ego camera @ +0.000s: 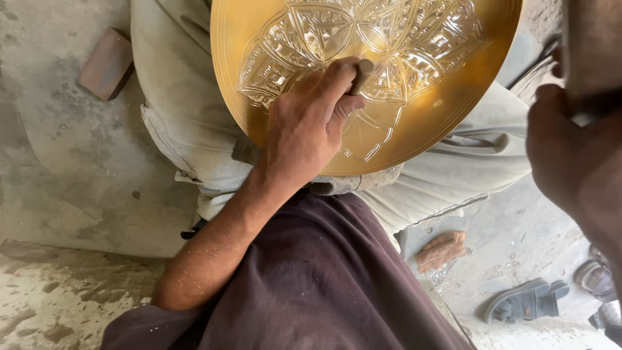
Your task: The person sits on the floor with a brass plate resting on their lap and hammers a chisel-like punch to deepen an ornate floral relief pattern across the plate's surface. They reposition the punch repeatedly over different parts of the design while striking it with a wooden mallet.
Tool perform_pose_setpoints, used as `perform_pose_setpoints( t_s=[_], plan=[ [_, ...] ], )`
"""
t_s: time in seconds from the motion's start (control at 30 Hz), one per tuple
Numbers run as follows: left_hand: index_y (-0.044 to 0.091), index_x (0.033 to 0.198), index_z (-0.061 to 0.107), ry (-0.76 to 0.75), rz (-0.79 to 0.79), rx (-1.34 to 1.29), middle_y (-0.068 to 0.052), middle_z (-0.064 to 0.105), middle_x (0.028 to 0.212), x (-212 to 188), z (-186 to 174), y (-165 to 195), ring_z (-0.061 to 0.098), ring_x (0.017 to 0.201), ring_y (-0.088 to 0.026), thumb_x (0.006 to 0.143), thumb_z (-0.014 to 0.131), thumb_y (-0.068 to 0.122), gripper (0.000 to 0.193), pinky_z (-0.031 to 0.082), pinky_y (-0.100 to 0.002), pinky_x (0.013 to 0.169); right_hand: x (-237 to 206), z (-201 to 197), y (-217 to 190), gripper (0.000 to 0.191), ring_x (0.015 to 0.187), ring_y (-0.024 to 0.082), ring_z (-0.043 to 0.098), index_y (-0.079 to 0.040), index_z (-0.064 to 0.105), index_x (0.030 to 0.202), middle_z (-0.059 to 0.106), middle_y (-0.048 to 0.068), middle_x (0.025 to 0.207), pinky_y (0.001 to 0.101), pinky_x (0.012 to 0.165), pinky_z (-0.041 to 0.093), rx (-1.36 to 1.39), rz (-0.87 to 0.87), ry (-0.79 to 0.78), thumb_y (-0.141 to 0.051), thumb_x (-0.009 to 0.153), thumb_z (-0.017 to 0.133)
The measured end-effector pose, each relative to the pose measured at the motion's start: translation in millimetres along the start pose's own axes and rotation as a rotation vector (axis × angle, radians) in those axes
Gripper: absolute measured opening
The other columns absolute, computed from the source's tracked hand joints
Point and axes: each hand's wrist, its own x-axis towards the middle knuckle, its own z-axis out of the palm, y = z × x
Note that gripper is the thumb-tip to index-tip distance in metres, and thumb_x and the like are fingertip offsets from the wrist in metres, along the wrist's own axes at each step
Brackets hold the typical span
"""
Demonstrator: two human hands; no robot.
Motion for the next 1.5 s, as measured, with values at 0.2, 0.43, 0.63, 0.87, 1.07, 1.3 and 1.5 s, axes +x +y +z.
perform_pose_setpoints(
  t_s=[0.2, 0.43, 0.63, 0.87, 1.07, 1.3, 1.5],
  plan=[
    [0.012, 0.13, 0.057, 0.136, -0.034, 0.007, 0.0, 0.071, 0.103, -12.5, 0.7, 12.0, 0.074, 0.088, -0.012, 0.112, 0.064, 0.025, 0.023, 0.064, -0.024, 0.072, 7.4, 0.7, -19.2, 0.026, 0.104, 0.028, 0.067, 0.003, 0.058, 0.128, 0.064, 0.018, 0.115, 0.0367, 0.088, 0.057, -0.08, -0.057, 0.014, 0.007, 0.103, 0.065],
    [0.005, 0.127, 0.056, 0.162, -0.117, -0.052, -0.002, 0.063, 0.094, -20.3, -0.3, 15.0, 0.071, 0.084, -0.013, 0.113, 0.065, 0.02, 0.023, 0.062, -0.027, 0.071, 10.9, -1.4, -39.8, 0.028, 0.102, 0.028, 0.068, 0.003, 0.059, 0.129, 0.065, 0.018, 0.113, 0.0362, 0.086, 0.057, -0.125, -0.102, 0.0, 0.007, 0.102, 0.065],
    [0.003, 0.112, 0.056, 0.181, -0.105, 0.094, -0.01, 0.062, 0.097, -31.5, 4.6, 13.0, 0.068, 0.08, -0.021, 0.109, 0.069, 0.017, 0.02, 0.056, -0.036, 0.07, 13.8, -4.2, -56.2, 0.029, 0.101, 0.028, 0.068, 0.002, 0.06, 0.13, 0.065, 0.018, 0.112, 0.0358, 0.084, 0.057, -0.237, -0.175, -0.009, 0.008, 0.101, 0.065],
    [0.005, 0.104, 0.06, 0.129, -0.064, 0.163, -0.008, 0.064, 0.089, -37.2, 6.2, 15.4, 0.067, 0.078, -0.023, 0.105, 0.066, 0.009, 0.007, 0.055, -0.041, 0.069, 18.8, -9.4, -71.7, 0.031, 0.099, 0.027, 0.069, 0.002, 0.061, 0.131, 0.066, 0.018, 0.11, 0.0353, 0.082, 0.058, -0.313, -0.231, -0.021, 0.008, 0.1, 0.065],
    [0.001, 0.106, 0.057, 0.159, -0.094, 0.023, -0.011, 0.065, 0.095, -40.5, 11.1, 14.9, 0.069, 0.086, -0.027, 0.109, 0.067, 0.014, 0.017, 0.056, -0.043, 0.072, 22.5, -20.4, -82.8, 0.033, 0.098, 0.027, 0.07, 0.001, 0.061, 0.131, 0.067, 0.018, 0.109, 0.0349, 0.081, 0.058, -0.342, -0.252, -0.06, 0.009, 0.099, 0.065],
    [0.007, 0.111, 0.055, -0.047, 0.039, 0.034, -0.007, 0.065, 0.092, -23.3, 4.8, 4.4, 0.069, 0.08, -0.021, 0.11, 0.067, 0.014, 0.014, 0.057, -0.037, 0.065, 5.7, -24.1, -66.1, 0.036, 0.092, 0.03, 0.07, 0.002, 0.065, 0.121, 0.068, 0.018, 0.102, 0.0367, 0.078, 0.059, -0.36, -0.215, -0.052, 0.014, 0.088, 0.071],
    [0.005, 0.127, 0.051, -0.417, 0.284, 0.119, -0.008, 0.067, 0.093, 22.9, -0.1, -5.1, 0.065, 0.067, -0.015, 0.109, 0.066, 0.012, 0.025, 0.052, -0.023, 0.046, -38.6, 13.9, -37.2, 0.027, 0.085, 0.029, 0.069, 0.006, 0.06, 0.121, 0.068, 0.02, 0.103, 0.0389, 0.075, 0.057, -0.259, 0.036, 0.076, 0.013, 0.096, 0.067]
  ],
)
